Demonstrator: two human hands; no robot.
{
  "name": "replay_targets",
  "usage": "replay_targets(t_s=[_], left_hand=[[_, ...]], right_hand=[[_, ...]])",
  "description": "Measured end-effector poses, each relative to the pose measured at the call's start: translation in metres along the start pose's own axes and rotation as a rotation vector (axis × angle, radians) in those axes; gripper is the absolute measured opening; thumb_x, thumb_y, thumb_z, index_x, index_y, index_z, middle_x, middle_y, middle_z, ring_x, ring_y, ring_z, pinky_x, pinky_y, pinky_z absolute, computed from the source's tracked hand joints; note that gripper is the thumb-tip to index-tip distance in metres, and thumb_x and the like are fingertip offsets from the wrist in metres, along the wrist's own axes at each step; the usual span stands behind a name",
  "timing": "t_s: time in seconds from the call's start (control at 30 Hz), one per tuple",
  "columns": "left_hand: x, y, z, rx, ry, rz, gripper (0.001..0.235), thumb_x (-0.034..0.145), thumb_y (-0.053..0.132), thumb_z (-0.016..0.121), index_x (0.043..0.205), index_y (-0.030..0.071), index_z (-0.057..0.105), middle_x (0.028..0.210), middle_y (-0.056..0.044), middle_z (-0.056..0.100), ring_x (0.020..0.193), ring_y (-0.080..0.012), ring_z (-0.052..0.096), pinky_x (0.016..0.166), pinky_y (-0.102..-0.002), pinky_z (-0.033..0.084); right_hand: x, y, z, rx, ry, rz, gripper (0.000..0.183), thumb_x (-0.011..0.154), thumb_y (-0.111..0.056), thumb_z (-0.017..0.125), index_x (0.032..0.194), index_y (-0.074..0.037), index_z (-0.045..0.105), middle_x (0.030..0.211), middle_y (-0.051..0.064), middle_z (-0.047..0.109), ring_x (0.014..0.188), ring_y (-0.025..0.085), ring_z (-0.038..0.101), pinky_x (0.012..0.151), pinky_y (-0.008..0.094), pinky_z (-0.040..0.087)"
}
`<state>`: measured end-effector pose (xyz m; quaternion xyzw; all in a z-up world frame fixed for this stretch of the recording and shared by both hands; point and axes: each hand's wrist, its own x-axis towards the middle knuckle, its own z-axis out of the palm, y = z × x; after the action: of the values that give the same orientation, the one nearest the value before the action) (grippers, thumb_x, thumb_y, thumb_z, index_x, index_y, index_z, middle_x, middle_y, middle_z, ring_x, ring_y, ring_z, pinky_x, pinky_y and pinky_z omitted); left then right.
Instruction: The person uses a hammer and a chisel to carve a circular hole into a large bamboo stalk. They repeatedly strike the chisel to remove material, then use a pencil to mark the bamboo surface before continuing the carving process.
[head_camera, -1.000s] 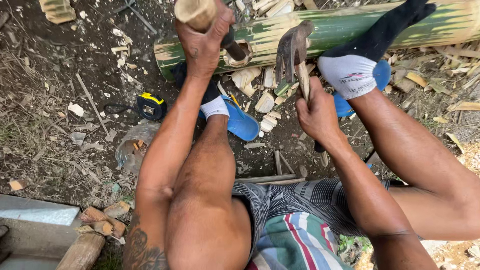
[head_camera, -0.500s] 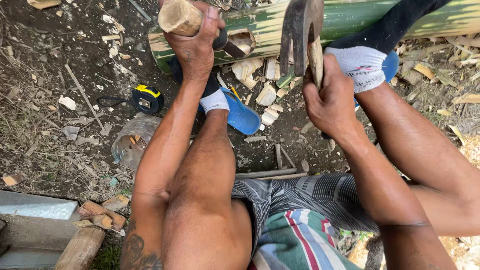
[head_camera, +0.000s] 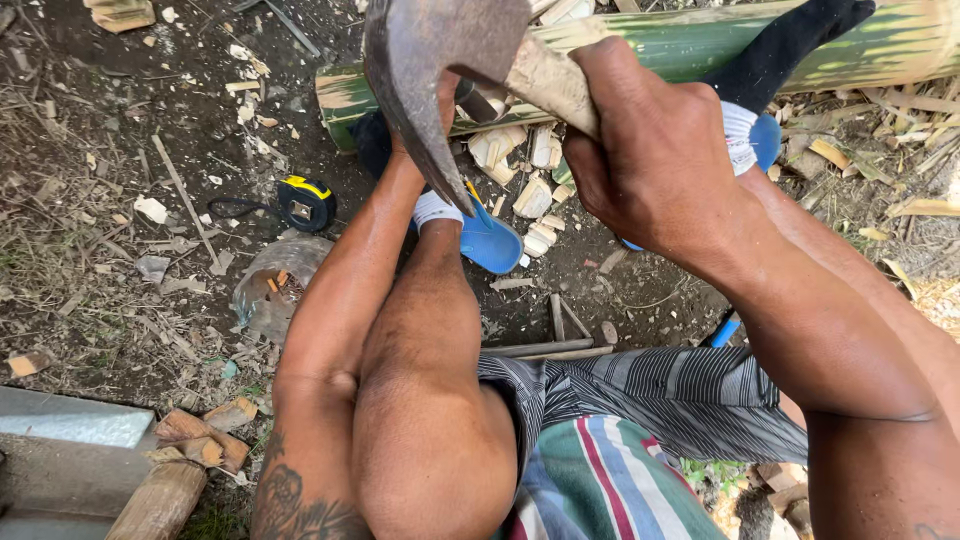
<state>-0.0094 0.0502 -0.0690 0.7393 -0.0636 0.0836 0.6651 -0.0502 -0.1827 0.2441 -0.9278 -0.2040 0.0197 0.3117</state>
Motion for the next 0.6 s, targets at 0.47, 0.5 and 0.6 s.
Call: replay_targets(t_s=[0.47,0.5,0.6], left_hand=[[-0.006,0.026,-0.005,-0.185,-0.021,-0.13,0.031,0.096,0.02,0.085,0.115,0.003,0.068,0.106,-0.006,0.071,0.093,-0.0172,0.07,0.082,-0.035,0.06],[-0.006,0.028,-0.001,-0.168,-0.08,-0.167,0.029,0.096,0.019,0.085,0.114,0.003,0.069,0.104,-0.005,0.071,0.091,-0.0169,0.07,0.08,-0.035,0.061],[-0.005,0.038,0.01,-0.027,-0.138,-0.166,0.023,0.093,0.018,0.084,0.105,0.003,0.071,0.1,-0.006,0.073,0.088,-0.016,0.071,0.078,-0.035,0.061]], right_hand=[[0.005,0.002,0.0,-0.014,-0.025,0.008,0.048,0.09,0.006,0.066,0.132,0.002,0.043,0.083,0.021,0.064,0.076,0.043,0.067,0.067,0.047,0.053],[0.009,0.001,0.001,-0.03,-0.033,0.003,0.048,0.088,0.006,0.066,0.131,0.003,0.043,0.083,0.022,0.064,0.074,0.044,0.066,0.065,0.049,0.052],[0.022,-0.001,0.008,-0.15,-0.182,0.078,0.04,0.089,-0.002,0.069,0.123,0.002,0.047,0.08,0.022,0.066,0.065,0.045,0.064,0.058,0.053,0.05]])
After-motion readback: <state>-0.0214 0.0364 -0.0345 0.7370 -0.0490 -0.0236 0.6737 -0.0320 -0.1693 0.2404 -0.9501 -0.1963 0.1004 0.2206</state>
